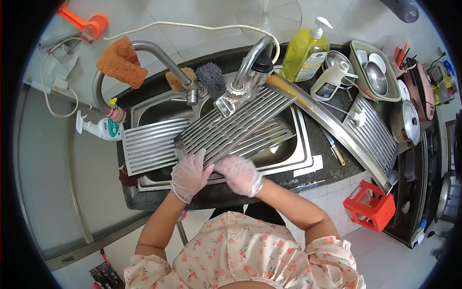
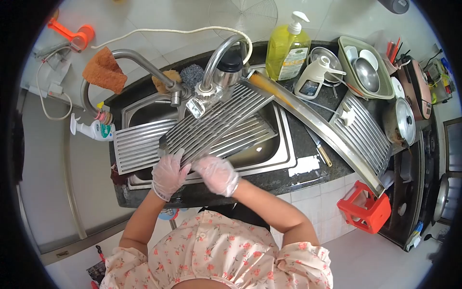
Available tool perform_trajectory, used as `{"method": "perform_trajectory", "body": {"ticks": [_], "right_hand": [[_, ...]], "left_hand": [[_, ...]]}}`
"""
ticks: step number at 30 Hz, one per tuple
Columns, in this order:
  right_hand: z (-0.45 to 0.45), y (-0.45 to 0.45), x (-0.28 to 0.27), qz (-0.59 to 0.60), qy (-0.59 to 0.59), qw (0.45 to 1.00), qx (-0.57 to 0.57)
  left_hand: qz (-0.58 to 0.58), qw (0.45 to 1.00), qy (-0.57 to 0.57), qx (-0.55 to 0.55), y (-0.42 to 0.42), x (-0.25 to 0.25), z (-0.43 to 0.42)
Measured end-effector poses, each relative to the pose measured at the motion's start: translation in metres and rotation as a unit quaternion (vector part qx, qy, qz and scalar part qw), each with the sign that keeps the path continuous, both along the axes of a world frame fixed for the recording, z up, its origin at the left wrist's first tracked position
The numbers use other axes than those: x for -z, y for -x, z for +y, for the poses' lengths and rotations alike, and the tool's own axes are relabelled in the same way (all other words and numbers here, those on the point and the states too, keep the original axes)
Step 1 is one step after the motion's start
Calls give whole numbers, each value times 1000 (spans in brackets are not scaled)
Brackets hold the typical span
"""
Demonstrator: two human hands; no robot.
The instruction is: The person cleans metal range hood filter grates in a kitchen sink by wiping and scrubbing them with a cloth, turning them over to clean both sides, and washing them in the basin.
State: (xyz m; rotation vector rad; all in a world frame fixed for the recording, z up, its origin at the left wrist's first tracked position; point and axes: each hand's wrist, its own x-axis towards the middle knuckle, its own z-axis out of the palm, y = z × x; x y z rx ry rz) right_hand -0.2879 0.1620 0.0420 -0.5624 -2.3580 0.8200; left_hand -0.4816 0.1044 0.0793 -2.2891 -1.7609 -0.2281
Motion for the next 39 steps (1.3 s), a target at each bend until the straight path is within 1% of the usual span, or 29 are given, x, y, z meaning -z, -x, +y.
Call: {"method": "perform_trajectory", "body": {"ticks": [2, 4, 6, 7, 8, 10, 11, 12, 13, 14, 15, 16, 17, 18, 20, 21, 22, 23, 24, 26, 28, 29, 30, 32, 35, 38, 39], "right_hand": [[12, -14, 15, -88, -3, 995, 54], [6, -14, 20, -9, -8, 996, 92], [-19, 5, 18, 51, 36, 996, 70], [-24, 9, 4, 34, 83, 995, 41], [-20, 7, 3, 22, 63, 998, 17], [-8, -11, 11, 0, 1, 1000, 27], [-1, -25, 14, -112, 1, 992, 56], [8, -41, 29, -142, -37, 985, 88], [16, -56, 46, -180, -39, 974, 132], [25, -74, 59, -215, -66, 965, 137], [36, -82, 60, -320, -22, 938, 133], [41, -86, 62, -366, -18, 918, 153], [42, -87, 72, -335, -5, 925, 178], [42, -84, 71, -303, 7, 931, 203], [26, -76, 66, -214, -3, 962, 167], [13, -65, 75, -128, 33, 980, 152], [0, -49, 49, -128, 122, 975, 134], [-10, -34, 43, -60, 100, 987, 113], [-14, -24, 40, -20, 35, 994, 106], [-9, -33, 40, -90, -2, 989, 120], [2, -57, 62, -222, 0, 949, 224], [14, -73, 63, -253, -24, 944, 212], [19, -87, 82, -259, -21, 944, 205], [27, -83, 91, -305, -12, 926, 222], [41, -77, 96, -266, 100, 926, 248], [58, -75, 100, -287, 159, 904, 274], [63, -69, 85, -251, 184, 894, 321]], "left_hand": [[5, 1000, 16, -7, 2, -1, 0], [4, 999, 42, -14, -2, -4, -1], [-18, 999, 49, 1, -4, -3, -2], [-30, 998, 48, 10, -5, -1, 1], [-23, 997, 69, -5, -6, -1, 0], [-10, 993, 116, -34, -3, -7, -9], [3, 991, 125, -45, -1, -11, -12], [8, 991, 122, -44, 3, -14, -15], [14, 992, 119, -45, 7, -16, -19], [20, 992, 114, -47, 11, -16, -22], [19, 993, 107, -36, 15, -15, -25], [19, 993, 109, -37, 17, -15, -26], [19, 993, 111, -37, 19, -17, -28], [20, 993, 112, -37, 21, -17, -29], [16, 993, 108, -36, 24, -17, -30], [17, 993, 112, -37, 23, -18, -31], [15, 992, 116, -38, 21, -18, -31], [18, 994, 109, -27, 20, -17, -32], [20, 995, 101, -15, 20, -16, -33], [28, 995, 93, -2, 23, -16, -36], [39, 995, 97, 1, 30, -18, -43], [41, 995, 91, 8, 34, -17, -45], [43, 995, 92, 11, 34, -17, -46], [47, 994, 94, 18, 32, -15, -46], [58, 993, 98, 11, 32, -11, -48], [33, 994, 100, 11, 32, -11, -48], [38, 994, 106, 3, 30, -11, -48]]}}
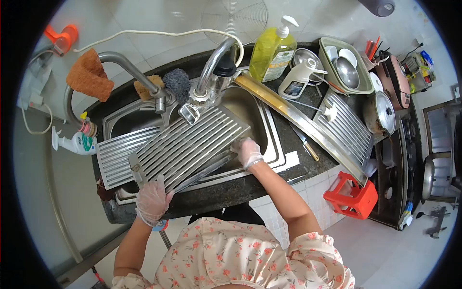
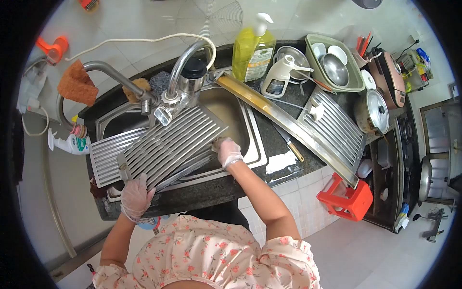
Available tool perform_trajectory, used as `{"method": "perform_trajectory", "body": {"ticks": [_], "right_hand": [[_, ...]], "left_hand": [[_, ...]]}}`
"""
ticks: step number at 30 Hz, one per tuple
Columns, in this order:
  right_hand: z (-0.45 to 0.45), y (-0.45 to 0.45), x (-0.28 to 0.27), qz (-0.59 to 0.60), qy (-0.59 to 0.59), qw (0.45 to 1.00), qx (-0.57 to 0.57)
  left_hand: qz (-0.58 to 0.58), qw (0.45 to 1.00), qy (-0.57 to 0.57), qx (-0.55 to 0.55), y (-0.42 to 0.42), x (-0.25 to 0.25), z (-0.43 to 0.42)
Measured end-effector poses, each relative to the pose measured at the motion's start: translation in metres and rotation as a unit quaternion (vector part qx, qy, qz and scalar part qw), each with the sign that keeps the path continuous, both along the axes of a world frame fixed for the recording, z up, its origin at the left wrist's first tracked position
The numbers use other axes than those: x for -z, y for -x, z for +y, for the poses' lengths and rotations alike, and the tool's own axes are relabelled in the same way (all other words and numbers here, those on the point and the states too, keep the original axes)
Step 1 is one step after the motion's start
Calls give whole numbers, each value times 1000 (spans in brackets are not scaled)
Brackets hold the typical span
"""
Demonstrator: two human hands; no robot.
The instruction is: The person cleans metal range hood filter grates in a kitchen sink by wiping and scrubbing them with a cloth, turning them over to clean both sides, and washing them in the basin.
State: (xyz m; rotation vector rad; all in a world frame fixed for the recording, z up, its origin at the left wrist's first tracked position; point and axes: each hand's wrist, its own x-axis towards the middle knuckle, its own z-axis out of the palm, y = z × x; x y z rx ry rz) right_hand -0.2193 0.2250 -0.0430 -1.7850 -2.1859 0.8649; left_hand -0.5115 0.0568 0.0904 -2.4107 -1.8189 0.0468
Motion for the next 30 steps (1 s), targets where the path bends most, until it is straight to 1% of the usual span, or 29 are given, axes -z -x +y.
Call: {"method": "perform_trajectory", "body": {"ticks": [3, 4, 7, 8, 11, 12, 14, 15, 16, 19, 20, 21, 22, 24, 25, 27, 28, 29, 30], "right_hand": [[21, 21, -3, -12, -32, 999, 34], [29, 29, 2, -39, -7, 999, 19], [26, 47, -2, 33, 84, 992, 89], [24, 53, 5, 80, 69, 987, 120], [19, 68, 49, 114, -53, 992, -15], [15, 62, 28, 72, -72, 993, -65], [31, 45, 40, 32, -30, 997, -57], [40, 41, 37, 11, -11, 998, -54], [39, 41, 30, -6, -22, 998, -61], [28, 74, 35, -37, -25, 979, -198], [14, 88, 34, 53, -127, 969, -207], [4, 98, 27, 143, -226, 940, -212], [6, 96, 13, 116, -136, 955, -239], [27, 75, -3, -11, -40, 964, -264], [38, 61, -7, -76, 8, 958, -275], [51, 31, -7, -31, 40, 989, -140], [54, 33, 3, -36, 45, 990, -130], [52, 42, 14, -60, 6, 981, -184], [42, 64, 13, -82, -31, 968, -235]], "left_hand": [[20, 1000, 2, -13, -5, 1, 5], [30, 999, -5, -11, -4, 2, 8], [37, 999, -23, 5, 2, 8, 12], [35, 999, -28, 12, 2, 10, 13], [54, 998, -19, 3, 3, 6, 17], [59, 998, -21, 4, 3, 3, 19], [65, 998, -26, 2, 1, -5, 24], [59, 998, -26, -2, 1, -6, 28], [52, 998, -23, -4, 2, -7, 31], [39, 999, -16, -9, -1, -10, 37], [36, 999, -12, -12, -3, -13, 38], [33, 999, -9, -16, -4, -16, 40], [34, 999, -13, -12, -4, -16, 41], [33, 999, -20, -4, -1, -17, 42], [34, 999, -20, -4, -1, -18, 43], [32, 999, -23, -9, -4, -20, 44], [31, 999, -26, -9, -4, -20, 45], [32, 999, -28, -7, -4, -20, 46], [34, 999, -27, -5, -4, -20, 47]]}}
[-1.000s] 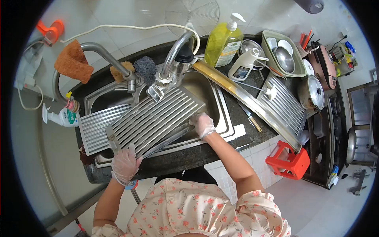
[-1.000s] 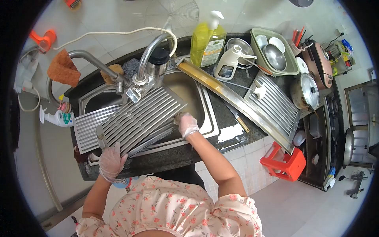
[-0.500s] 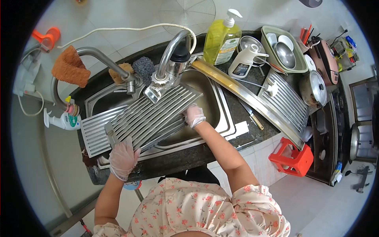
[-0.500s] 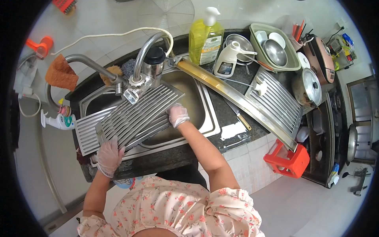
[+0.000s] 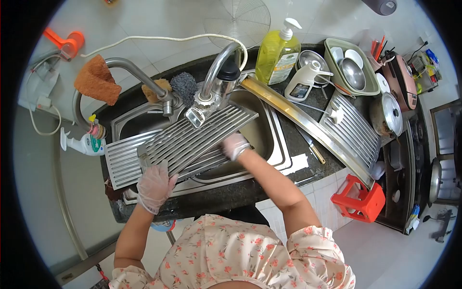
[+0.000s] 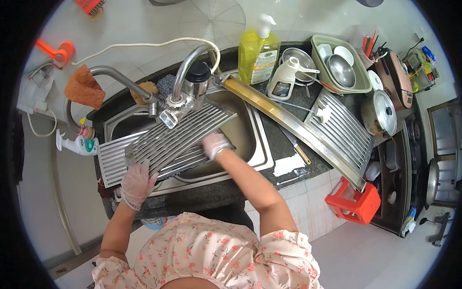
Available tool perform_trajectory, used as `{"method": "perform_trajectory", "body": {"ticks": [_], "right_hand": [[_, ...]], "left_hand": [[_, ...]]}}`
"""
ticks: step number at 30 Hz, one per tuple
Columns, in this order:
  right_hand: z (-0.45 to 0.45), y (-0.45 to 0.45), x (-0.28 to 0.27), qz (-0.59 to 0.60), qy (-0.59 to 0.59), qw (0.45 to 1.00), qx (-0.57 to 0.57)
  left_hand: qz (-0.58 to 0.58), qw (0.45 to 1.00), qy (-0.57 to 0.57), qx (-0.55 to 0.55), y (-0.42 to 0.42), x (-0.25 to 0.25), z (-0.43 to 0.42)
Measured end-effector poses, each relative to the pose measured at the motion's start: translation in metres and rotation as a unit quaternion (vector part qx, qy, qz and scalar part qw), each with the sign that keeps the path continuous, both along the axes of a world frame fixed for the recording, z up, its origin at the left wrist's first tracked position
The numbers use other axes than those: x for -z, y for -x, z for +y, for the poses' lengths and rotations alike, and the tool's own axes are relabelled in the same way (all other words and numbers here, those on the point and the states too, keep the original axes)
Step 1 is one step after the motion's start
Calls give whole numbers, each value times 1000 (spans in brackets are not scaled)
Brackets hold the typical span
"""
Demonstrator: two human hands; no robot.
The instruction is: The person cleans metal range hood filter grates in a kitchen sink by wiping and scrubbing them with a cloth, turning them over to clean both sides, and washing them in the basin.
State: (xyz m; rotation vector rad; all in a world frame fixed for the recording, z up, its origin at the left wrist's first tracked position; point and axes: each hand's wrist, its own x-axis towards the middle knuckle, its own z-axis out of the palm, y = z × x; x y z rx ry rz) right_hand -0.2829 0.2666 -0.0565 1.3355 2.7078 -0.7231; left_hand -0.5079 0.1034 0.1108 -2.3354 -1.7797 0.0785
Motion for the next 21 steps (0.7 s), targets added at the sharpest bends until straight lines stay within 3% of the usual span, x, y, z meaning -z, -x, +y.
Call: {"method": "perform_trajectory", "body": {"ticks": [1, 3, 5, 7, 11, 13, 14, 15, 16, 17, 18, 19, 21], "right_hand": [[-16, 23, 1, -15, -34, 998, -54], [-53, 75, 32, 210, -137, 967, -35], [-46, 53, -8, 197, -47, 977, -71], [-19, 31, -1, -11, 36, 989, -145], [18, -50, 24, 74, 96, 983, 135], [2, -32, -18, -33, 31, 997, 63], [-6, -14, 17, 28, 26, 998, 50], [-20, 11, 11, -16, -1, 1000, -16], [-37, 31, 29, 62, -132, 987, -66], [-48, 46, -4, 85, -22, 992, -95], [-61, 63, -13, 345, -82, 935, 32], [-57, 60, -18, 402, -22, 915, -25], [-42, 27, -38, 294, 113, 948, -46]], "left_hand": [[7, 1000, -1, 0, -1, 0, 0], [20, 1000, -7, 3, -6, 1, 2], [3, 1000, 17, -4, -3, 0, 3], [0, 1000, 23, -8, 3, -1, 0], [5, 1000, 15, -14, -4, -2, 2], [12, 1000, 9, -12, -7, -4, 7], [20, 1000, 4, -1, -8, -3, 8], [28, 1000, -2, 12, -9, -1, 10], [26, 1000, 1, 14, -8, 2, 11], [24, 1000, 4, 17, -8, 5, 12], [22, 1000, 7, 19, -8, 7, 13], [30, 999, 11, 19, -8, 7, 14], [48, 999, 18, 16, -4, 4, 14]]}}
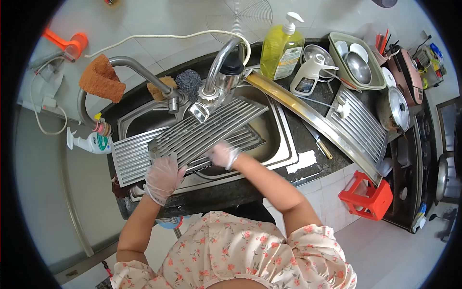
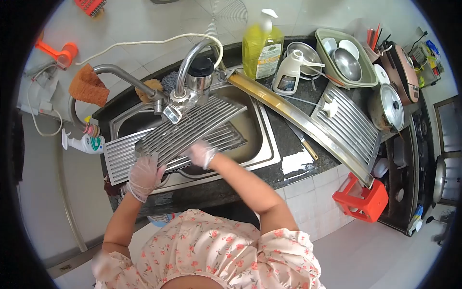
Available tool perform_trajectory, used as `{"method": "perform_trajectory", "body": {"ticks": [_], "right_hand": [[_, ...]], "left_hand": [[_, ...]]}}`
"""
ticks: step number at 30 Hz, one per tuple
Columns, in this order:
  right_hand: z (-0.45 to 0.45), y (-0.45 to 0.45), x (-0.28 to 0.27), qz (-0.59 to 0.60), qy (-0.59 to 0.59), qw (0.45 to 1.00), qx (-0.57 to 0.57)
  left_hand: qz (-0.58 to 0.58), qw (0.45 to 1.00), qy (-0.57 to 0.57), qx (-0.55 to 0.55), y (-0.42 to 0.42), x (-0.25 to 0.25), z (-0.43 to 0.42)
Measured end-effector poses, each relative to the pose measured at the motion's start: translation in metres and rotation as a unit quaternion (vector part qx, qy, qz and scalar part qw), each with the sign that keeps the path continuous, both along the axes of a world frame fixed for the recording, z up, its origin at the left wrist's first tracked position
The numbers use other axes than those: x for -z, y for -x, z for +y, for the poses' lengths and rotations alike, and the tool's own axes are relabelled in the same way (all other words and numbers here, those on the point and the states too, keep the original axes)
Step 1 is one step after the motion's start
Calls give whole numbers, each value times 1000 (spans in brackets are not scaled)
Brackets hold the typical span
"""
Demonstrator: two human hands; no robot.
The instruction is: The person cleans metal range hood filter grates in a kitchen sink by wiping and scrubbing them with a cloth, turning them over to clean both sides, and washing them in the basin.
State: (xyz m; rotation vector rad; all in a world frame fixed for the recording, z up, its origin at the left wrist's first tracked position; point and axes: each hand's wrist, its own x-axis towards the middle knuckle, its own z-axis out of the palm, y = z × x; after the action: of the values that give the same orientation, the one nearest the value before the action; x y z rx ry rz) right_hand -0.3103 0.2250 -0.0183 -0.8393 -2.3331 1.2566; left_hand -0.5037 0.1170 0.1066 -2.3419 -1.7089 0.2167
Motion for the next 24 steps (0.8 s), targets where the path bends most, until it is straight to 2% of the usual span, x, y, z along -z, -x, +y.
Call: {"method": "perform_trajectory", "body": {"ticks": [1, 2, 3, 4, 5, 6, 7, 8, 10, 12, 13, 14, 16, 17, 18, 20, 23, 24], "right_hand": [[14, -16, -11, -126, -1, 991, -35], [21, -30, -16, -155, -54, 986, -14], [23, -33, 15, -60, -37, 997, 28], [25, -32, 18, 37, -21, 997, 69], [19, -30, 21, -37, -21, 998, 38], [10, -21, -3, -110, -19, 994, 6], [3, 0, 8, -127, 0, 991, -33], [-11, 18, 6, 5, -29, 1000, 5], [-16, 32, -2, 92, -73, 993, 8], [-8, 10, -16, -16, -111, 994, -8], [0, -1, 0, -66, -136, 989, -9], [10, -20, -7, -156, -87, 984, -16], [18, -53, 11, -164, -72, 983, 33], [22, -62, 8, -261, -27, 965, 31], [22, -68, 29, -262, -9, 963, 69], [21, -69, 34, -300, 82, 926, 212], [32, -70, 68, -265, 113, 918, 274], [32, -68, 71, -310, 79, 908, 271]], "left_hand": [[-3, 1000, -11, 4, 1, 0, 0], [-8, 1000, -23, 7, 1, 1, 1], [-14, 999, -34, 11, 0, 1, 1], [-16, 1000, -25, 4, -2, -2, 2], [-18, 1000, -15, -5, -7, -6, 4], [-18, 1000, -5, -14, -10, -9, 5], [-22, 1000, -4, -17, -11, -9, 6], [-25, 1000, -3, -19, -12, -8, 6], [-25, 1000, 1, -16, -11, -5, 8], [-19, 1000, 5, -11, -6, -3, 4], [-21, 1000, 7, -12, -4, -3, 4], [-24, 1000, 9, -15, -4, -3, 3], [-31, 999, 7, -12, -3, -2, 3], [-35, 999, 7, -6, -3, -2, 3], [-39, 999, 7, -1, -4, -2, 4], [-27, 999, 30, 10, -6, -5, 6], [-29, 998, 49, 5, -10, -3, 13], [-33, 998, 54, 4, -14, -1, 16]]}}
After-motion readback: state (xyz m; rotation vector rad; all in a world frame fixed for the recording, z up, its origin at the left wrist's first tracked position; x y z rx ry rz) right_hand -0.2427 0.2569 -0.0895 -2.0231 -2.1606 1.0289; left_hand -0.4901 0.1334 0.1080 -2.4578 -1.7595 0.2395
